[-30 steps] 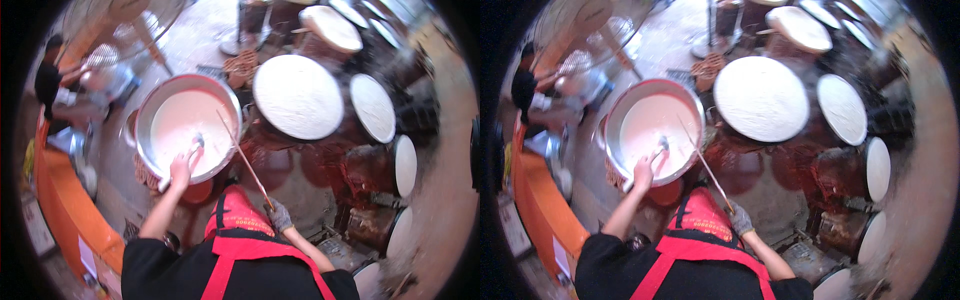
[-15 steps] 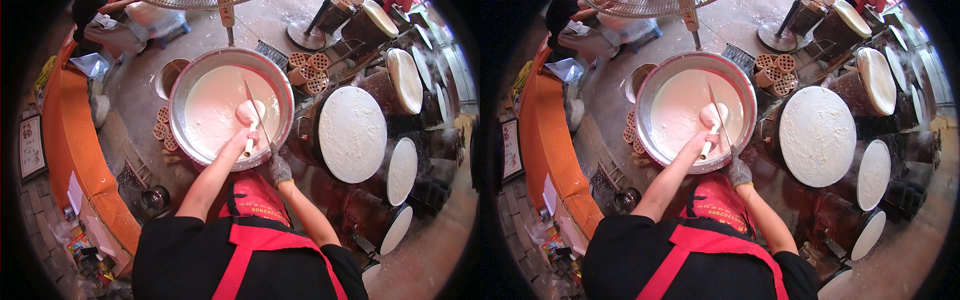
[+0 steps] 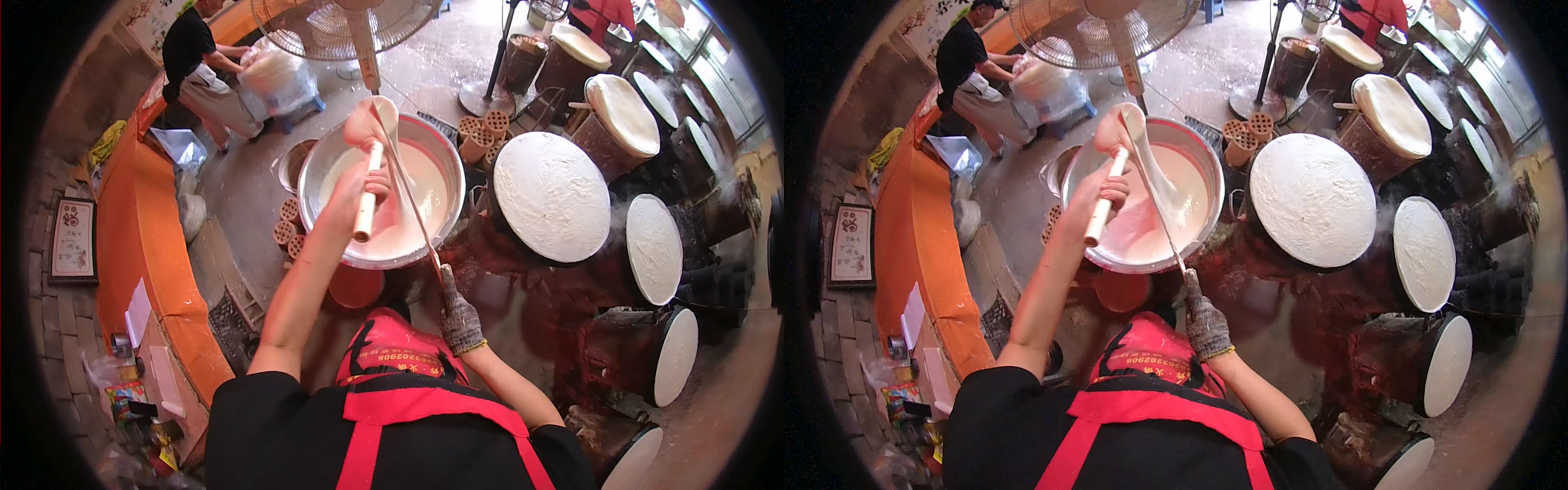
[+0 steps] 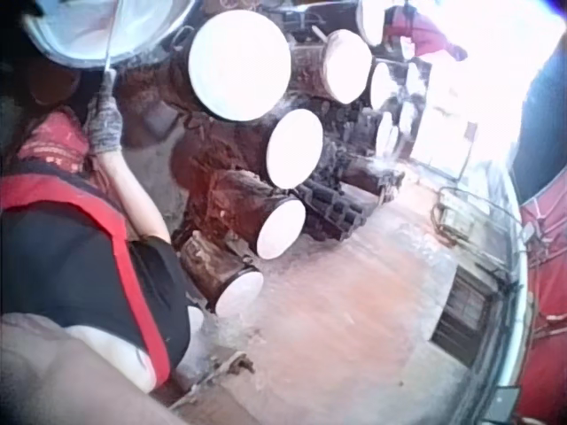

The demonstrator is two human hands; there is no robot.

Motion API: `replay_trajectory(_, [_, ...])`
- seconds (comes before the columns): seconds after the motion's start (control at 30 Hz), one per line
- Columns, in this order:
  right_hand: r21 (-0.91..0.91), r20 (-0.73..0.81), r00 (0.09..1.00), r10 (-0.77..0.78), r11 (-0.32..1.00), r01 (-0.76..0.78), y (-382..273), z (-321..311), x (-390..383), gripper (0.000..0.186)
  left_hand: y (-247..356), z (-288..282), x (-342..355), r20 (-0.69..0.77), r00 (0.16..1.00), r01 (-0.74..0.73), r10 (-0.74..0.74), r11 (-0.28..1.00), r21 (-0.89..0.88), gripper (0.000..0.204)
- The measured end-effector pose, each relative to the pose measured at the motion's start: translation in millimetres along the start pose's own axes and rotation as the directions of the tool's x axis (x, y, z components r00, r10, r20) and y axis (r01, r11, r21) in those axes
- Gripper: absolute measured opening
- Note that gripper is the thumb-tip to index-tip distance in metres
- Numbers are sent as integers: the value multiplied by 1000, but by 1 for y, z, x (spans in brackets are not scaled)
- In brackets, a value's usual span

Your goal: Using a ladle and a long stick to spread batter onto several heated circular plates and then peeling the cooked thin wraps off.

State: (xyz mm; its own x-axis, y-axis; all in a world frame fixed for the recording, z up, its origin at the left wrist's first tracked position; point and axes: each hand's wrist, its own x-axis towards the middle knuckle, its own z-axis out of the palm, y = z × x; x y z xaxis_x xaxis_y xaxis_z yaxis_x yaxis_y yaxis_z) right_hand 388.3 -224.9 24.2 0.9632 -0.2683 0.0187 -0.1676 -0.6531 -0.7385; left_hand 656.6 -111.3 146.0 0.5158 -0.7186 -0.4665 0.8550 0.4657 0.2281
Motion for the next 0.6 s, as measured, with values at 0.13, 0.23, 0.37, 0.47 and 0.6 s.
replay_trajectory(0.13, [-52, -39, 997, -66, 997, 64, -27, -20, -3, 71, 32, 43, -57, 27, 1000, -3, -1, 990, 144, 30])
replay_trajectory(0.23, [-6, -176, 960, -217, 976, 220, -46, -30, 13, 69, 73, 69, -82, 27, 1000, -15, 6, 945, 326, 30])
replay_trajectory(0.37, [-151, -433, 832, -346, 938, 311, -91, -47, 41, 64, 133, 114, -96, 127, 985, -175, 119, 673, 719, 25])
replay_trajectory(0.47, [-227, -463, 866, -188, 970, 89, -100, -23, 76, 66, 175, 116, -67, 63, 981, -123, 186, 328, 937, 34])
replay_trajectory(0.6, [-377, -460, 888, -14, 908, -181, -122, 16, 112, 65, 210, 95, -18, -267, 926, 376, -266, 615, 693, 30])
